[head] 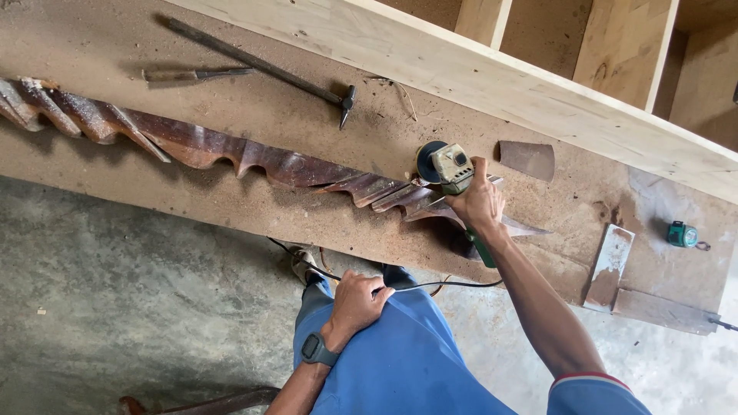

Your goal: The person uses a handheld angle grinder to sand a long, wavy wooden piece on a workbench. They hold the piece with their left hand while moving the grinder along its surface, then flip the piece over to sand the other side.

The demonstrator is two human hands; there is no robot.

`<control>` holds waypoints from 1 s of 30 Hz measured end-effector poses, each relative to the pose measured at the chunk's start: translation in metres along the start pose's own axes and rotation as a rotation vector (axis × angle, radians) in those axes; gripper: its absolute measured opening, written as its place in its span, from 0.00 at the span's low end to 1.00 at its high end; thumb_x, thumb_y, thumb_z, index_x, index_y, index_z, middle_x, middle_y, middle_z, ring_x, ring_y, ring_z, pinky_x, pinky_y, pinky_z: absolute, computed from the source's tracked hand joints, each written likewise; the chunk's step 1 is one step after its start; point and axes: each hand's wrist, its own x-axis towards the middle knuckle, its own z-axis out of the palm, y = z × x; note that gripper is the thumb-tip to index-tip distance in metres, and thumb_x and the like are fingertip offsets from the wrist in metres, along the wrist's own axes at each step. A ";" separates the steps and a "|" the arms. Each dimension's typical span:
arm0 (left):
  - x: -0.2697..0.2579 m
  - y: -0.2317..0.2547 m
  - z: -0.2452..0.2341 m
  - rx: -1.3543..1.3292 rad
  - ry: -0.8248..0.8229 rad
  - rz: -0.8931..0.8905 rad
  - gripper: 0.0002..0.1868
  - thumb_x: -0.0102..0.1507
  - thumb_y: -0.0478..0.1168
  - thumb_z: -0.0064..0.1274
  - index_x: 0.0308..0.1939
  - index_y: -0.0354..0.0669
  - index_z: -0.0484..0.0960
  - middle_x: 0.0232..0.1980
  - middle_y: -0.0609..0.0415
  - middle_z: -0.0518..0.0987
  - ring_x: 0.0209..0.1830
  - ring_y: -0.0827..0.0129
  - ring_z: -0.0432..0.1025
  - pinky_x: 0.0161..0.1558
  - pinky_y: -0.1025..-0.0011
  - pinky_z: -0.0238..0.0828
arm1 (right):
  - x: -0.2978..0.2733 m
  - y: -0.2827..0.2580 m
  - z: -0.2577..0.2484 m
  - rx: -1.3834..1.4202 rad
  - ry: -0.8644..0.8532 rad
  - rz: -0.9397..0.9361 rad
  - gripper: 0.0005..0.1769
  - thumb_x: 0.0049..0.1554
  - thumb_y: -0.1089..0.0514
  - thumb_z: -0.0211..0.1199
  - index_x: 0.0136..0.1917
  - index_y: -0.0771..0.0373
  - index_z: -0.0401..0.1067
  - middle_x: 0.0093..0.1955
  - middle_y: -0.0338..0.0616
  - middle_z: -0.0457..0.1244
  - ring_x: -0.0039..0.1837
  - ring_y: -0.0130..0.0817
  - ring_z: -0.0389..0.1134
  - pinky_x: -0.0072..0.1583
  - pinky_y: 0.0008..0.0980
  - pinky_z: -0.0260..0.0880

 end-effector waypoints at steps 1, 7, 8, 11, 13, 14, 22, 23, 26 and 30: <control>-0.001 -0.001 0.000 -0.001 -0.001 0.002 0.16 0.65 0.54 0.54 0.30 0.49 0.84 0.20 0.51 0.78 0.29 0.57 0.78 0.49 0.61 0.67 | -0.004 -0.003 -0.002 -0.001 0.001 0.002 0.46 0.44 0.53 0.75 0.68 0.45 0.50 0.53 0.60 0.68 0.61 0.65 0.70 0.62 0.59 0.66; -0.006 -0.005 0.000 -0.005 0.020 -0.010 0.16 0.65 0.54 0.54 0.31 0.49 0.85 0.21 0.52 0.79 0.29 0.59 0.79 0.48 0.61 0.67 | -0.010 -0.013 0.001 -0.045 -0.015 -0.041 0.46 0.44 0.55 0.75 0.68 0.46 0.50 0.54 0.59 0.69 0.61 0.64 0.70 0.63 0.60 0.66; -0.007 -0.006 0.001 -0.006 0.017 -0.013 0.17 0.65 0.55 0.53 0.31 0.50 0.85 0.21 0.52 0.79 0.30 0.58 0.79 0.49 0.60 0.66 | -0.010 -0.012 0.003 -0.048 -0.018 -0.026 0.45 0.45 0.54 0.74 0.68 0.46 0.51 0.54 0.59 0.69 0.61 0.64 0.70 0.63 0.60 0.66; -0.009 -0.005 0.003 -0.021 0.022 -0.015 0.16 0.64 0.54 0.54 0.30 0.49 0.85 0.20 0.52 0.79 0.30 0.57 0.79 0.49 0.60 0.66 | -0.009 -0.011 0.003 -0.055 -0.026 -0.007 0.45 0.45 0.52 0.74 0.68 0.45 0.51 0.54 0.58 0.69 0.61 0.64 0.70 0.63 0.60 0.66; -0.008 -0.005 0.002 -0.031 0.027 -0.005 0.15 0.64 0.53 0.55 0.30 0.49 0.84 0.20 0.51 0.78 0.30 0.55 0.79 0.48 0.59 0.66 | -0.004 -0.005 0.006 -0.053 -0.021 0.001 0.45 0.44 0.51 0.73 0.68 0.45 0.50 0.54 0.58 0.69 0.61 0.64 0.70 0.64 0.59 0.65; -0.008 -0.004 0.003 -0.025 0.020 -0.006 0.15 0.64 0.53 0.55 0.30 0.49 0.85 0.20 0.51 0.79 0.30 0.55 0.79 0.49 0.59 0.66 | 0.001 0.001 0.010 -0.057 -0.005 0.005 0.45 0.44 0.50 0.74 0.68 0.44 0.51 0.53 0.56 0.69 0.61 0.63 0.70 0.63 0.59 0.66; -0.010 -0.007 0.002 -0.015 0.012 -0.019 0.15 0.64 0.53 0.55 0.29 0.50 0.85 0.21 0.54 0.80 0.30 0.60 0.79 0.49 0.62 0.67 | -0.013 -0.006 0.000 -0.001 0.023 0.059 0.46 0.45 0.51 0.75 0.69 0.44 0.50 0.52 0.60 0.68 0.61 0.66 0.69 0.62 0.60 0.64; -0.010 -0.007 0.001 -0.010 0.019 -0.009 0.14 0.63 0.52 0.56 0.29 0.50 0.85 0.20 0.53 0.79 0.30 0.58 0.79 0.49 0.61 0.67 | -0.015 -0.010 -0.002 -0.010 0.012 0.056 0.46 0.45 0.50 0.75 0.69 0.44 0.50 0.52 0.59 0.68 0.61 0.66 0.70 0.63 0.60 0.64; -0.013 -0.008 0.001 -0.008 0.036 -0.006 0.14 0.63 0.51 0.57 0.29 0.50 0.85 0.19 0.53 0.79 0.29 0.58 0.79 0.48 0.61 0.67 | -0.011 -0.007 0.002 -0.018 0.005 0.053 0.46 0.44 0.49 0.74 0.69 0.44 0.50 0.52 0.59 0.68 0.61 0.66 0.69 0.63 0.60 0.64; -0.015 -0.007 0.001 -0.024 0.033 -0.020 0.13 0.63 0.51 0.57 0.30 0.50 0.86 0.19 0.55 0.78 0.28 0.60 0.78 0.48 0.63 0.67 | 0.003 0.013 0.013 0.006 0.044 0.065 0.45 0.45 0.51 0.74 0.69 0.45 0.50 0.51 0.61 0.68 0.60 0.67 0.69 0.63 0.60 0.64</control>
